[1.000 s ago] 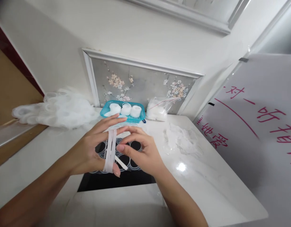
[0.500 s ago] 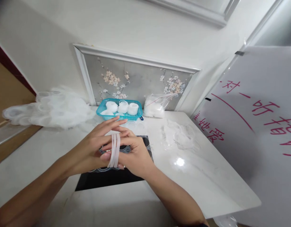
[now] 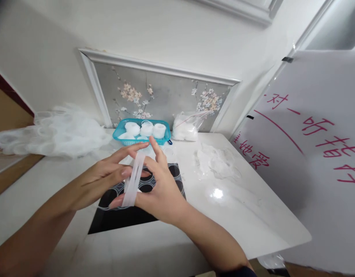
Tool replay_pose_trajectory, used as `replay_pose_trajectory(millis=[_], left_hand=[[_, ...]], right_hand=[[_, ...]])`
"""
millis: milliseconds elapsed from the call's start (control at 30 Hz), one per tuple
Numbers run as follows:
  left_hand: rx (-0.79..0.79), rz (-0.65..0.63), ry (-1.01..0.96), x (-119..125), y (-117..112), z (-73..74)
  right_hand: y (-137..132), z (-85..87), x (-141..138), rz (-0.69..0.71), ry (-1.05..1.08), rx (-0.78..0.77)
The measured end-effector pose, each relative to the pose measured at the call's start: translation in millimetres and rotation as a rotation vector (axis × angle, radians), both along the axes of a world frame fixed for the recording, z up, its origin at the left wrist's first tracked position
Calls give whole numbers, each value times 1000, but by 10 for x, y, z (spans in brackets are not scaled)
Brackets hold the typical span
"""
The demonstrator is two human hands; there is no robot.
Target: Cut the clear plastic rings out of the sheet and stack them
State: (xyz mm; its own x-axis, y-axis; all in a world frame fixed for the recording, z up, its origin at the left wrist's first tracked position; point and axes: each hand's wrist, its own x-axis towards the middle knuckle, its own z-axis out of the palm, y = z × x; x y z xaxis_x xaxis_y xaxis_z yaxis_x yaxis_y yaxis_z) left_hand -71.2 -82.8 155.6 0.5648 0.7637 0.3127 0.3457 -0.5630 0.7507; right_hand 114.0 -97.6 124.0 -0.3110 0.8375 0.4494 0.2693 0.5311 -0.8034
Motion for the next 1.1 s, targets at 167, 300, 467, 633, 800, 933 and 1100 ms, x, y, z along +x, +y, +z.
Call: replay_pose_trajectory(millis=[167,300,467,633,800,933,1100], left_hand=[[-164,-22,-149,43,-117,58],[-105,45,-133,56,-153,74],[-86,93,-150,31,-143,49],[-68,94,-160,15,-134,37],[-59,112,-138,-3,-129,51],[-45,119,-134,-9,-135,76],[-3,117,-150,2,-140,87]], right_hand=[[-109,37,22,-51,-150,160],[-113,33,67,-76,-181,223],[-84,52,100,-98,-192,219],[-58,92,97,-100,-210,257],[-42,73,102,-101,-230,251],[-41,51,103,-120,-228,258],[-33,30,97,-122,-243,272]])
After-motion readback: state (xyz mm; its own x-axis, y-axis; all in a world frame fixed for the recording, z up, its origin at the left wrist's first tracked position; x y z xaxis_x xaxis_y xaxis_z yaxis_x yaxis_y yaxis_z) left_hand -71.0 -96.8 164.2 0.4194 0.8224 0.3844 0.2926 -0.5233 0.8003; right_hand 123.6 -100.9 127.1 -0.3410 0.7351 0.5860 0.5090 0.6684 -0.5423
